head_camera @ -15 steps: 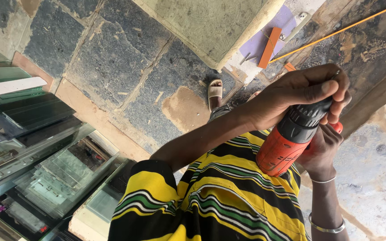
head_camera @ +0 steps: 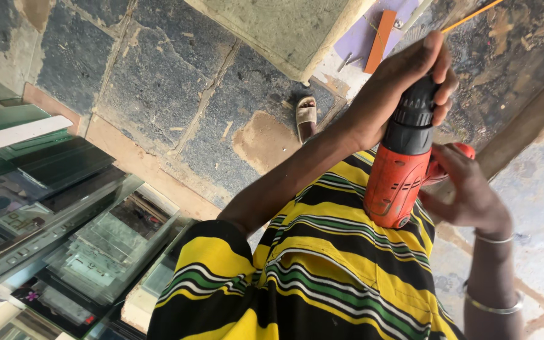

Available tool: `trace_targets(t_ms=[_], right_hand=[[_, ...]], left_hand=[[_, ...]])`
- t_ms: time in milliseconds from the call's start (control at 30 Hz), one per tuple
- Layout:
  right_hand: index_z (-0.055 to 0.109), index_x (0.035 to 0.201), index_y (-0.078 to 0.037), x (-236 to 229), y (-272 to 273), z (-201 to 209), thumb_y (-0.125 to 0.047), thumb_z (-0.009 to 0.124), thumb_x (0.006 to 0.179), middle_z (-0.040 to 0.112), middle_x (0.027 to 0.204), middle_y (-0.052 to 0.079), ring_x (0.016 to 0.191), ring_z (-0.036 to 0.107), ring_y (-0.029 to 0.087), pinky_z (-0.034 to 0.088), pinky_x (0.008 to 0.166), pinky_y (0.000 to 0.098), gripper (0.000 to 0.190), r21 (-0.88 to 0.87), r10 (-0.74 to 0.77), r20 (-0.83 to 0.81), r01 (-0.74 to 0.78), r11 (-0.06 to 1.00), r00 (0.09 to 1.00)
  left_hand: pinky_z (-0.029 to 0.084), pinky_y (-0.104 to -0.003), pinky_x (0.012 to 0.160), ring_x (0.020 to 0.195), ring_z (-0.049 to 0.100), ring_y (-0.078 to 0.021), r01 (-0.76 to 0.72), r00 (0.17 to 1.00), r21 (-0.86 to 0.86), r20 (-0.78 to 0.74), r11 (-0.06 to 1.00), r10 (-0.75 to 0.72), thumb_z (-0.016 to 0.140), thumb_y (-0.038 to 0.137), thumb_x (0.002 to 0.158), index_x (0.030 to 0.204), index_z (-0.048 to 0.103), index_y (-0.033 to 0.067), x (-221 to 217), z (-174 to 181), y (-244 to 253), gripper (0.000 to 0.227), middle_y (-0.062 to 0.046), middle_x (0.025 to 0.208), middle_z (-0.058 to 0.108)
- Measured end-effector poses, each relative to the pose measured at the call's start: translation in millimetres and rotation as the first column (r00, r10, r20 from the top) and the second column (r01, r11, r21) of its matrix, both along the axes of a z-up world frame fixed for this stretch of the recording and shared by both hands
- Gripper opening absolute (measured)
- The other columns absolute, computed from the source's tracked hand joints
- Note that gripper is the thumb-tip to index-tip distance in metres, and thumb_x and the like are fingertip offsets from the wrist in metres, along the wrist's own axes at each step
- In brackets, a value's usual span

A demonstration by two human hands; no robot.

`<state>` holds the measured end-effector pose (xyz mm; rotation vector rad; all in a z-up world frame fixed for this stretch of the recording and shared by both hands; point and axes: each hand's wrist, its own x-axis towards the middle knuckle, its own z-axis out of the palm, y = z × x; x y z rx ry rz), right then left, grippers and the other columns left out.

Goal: The person uses a corded drill to make holes in a purple board placed on a workbench. They hold the board steady with one hand while operating the drill with the other, drilling multiple holes in sequence.

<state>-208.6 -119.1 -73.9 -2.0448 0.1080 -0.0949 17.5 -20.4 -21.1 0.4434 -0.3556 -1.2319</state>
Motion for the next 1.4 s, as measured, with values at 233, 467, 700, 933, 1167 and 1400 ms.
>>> trace_targets(t_ms=[233,467,700,933,1167,1400], right_hand=[[0.059,0.127,0.003,-20.3,-7.7,-9.8,-0.012,0.057,0.101,0.061,0.122,0.024,0.116,0.059,0.034,0.047,0.104,0.0441,0.030,0.208,-0.055,0.147,0.023,0.978,0.988],[0.066,0.125,0.006,-19.4,1.2,-24.8,-0.014,0.065,0.100,0.073,0.114,0.013,0.105,0.066,0.022,0.039,0.112,0.0369,0.033,0.377,-0.127,-0.077,0.147,0.915,0.989],[0.068,0.114,0.000,-15.5,2.2,-11.4,-0.013,0.068,0.098,0.075,0.093,0.011,0.081,0.065,0.017,0.047,0.095,0.0353,0.021,0.203,-0.151,-0.035,0.155,0.967,0.988],[0.068,0.118,0.002,-9.6,-7.3,-7.6,-0.009,0.061,0.100,0.069,0.096,0.008,0.089,0.064,0.017,0.054,0.081,0.0317,0.022,0.483,0.022,-0.194,0.076,0.872,0.981],[0.064,0.131,0.007,-13.0,-11.4,-11.4,-0.002,0.068,0.091,0.074,0.112,0.010,0.101,0.068,0.014,0.057,0.093,0.0329,0.041,0.643,0.018,-0.232,0.140,0.753,0.972],[0.070,0.121,0.008,3.7,10.3,1.3,0.002,0.068,0.093,0.075,0.105,0.005,0.097,0.062,0.006,0.054,0.087,0.0267,0.028,0.582,-0.108,-0.304,0.274,0.765,0.947]], left_hand=[[0.060,-0.028,0.064,0.071,0.061,-0.0114,-0.007,0.924,0.097,0.381,0.995,-0.031,0.080,0.033,0.097,0.113,0.057,0.0100,-1.3,11.5,-9.7,0.036,-0.003,0.088,0.062],[0.058,-0.030,0.058,0.064,0.067,-0.0126,-0.081,0.867,0.291,0.493,0.953,-0.077,0.086,0.024,0.086,0.119,0.054,0.0065,-9.2,12.9,-7.0,0.050,-0.002,0.076,0.065],[0.052,-0.028,0.050,0.053,0.062,-0.0129,-0.144,0.872,0.234,0.489,0.962,0.011,0.082,0.021,0.088,0.111,0.043,0.0114,-20.8,12.3,-10.0,0.046,-0.002,0.067,0.059],[0.056,-0.032,0.048,0.055,0.064,-0.0146,-0.100,0.922,0.263,0.388,0.960,-0.010,0.082,0.016,0.086,0.105,0.043,0.0114,-16.4,8.5,-10.2,0.043,-0.002,0.074,0.057],[0.057,-0.033,0.048,0.055,0.064,-0.0145,-0.104,0.905,0.244,0.424,0.964,-0.010,0.081,0.015,0.089,0.102,0.042,0.0128,-17.2,8.1,-10.9,0.041,-0.002,0.073,0.059],[0.058,-0.033,0.050,0.055,0.065,-0.0157,-0.116,0.909,0.261,0.418,0.958,-0.003,0.079,0.013,0.091,0.101,0.040,0.0134,-12.0,4.8,-5.1,0.040,-0.004,0.071,0.062]])
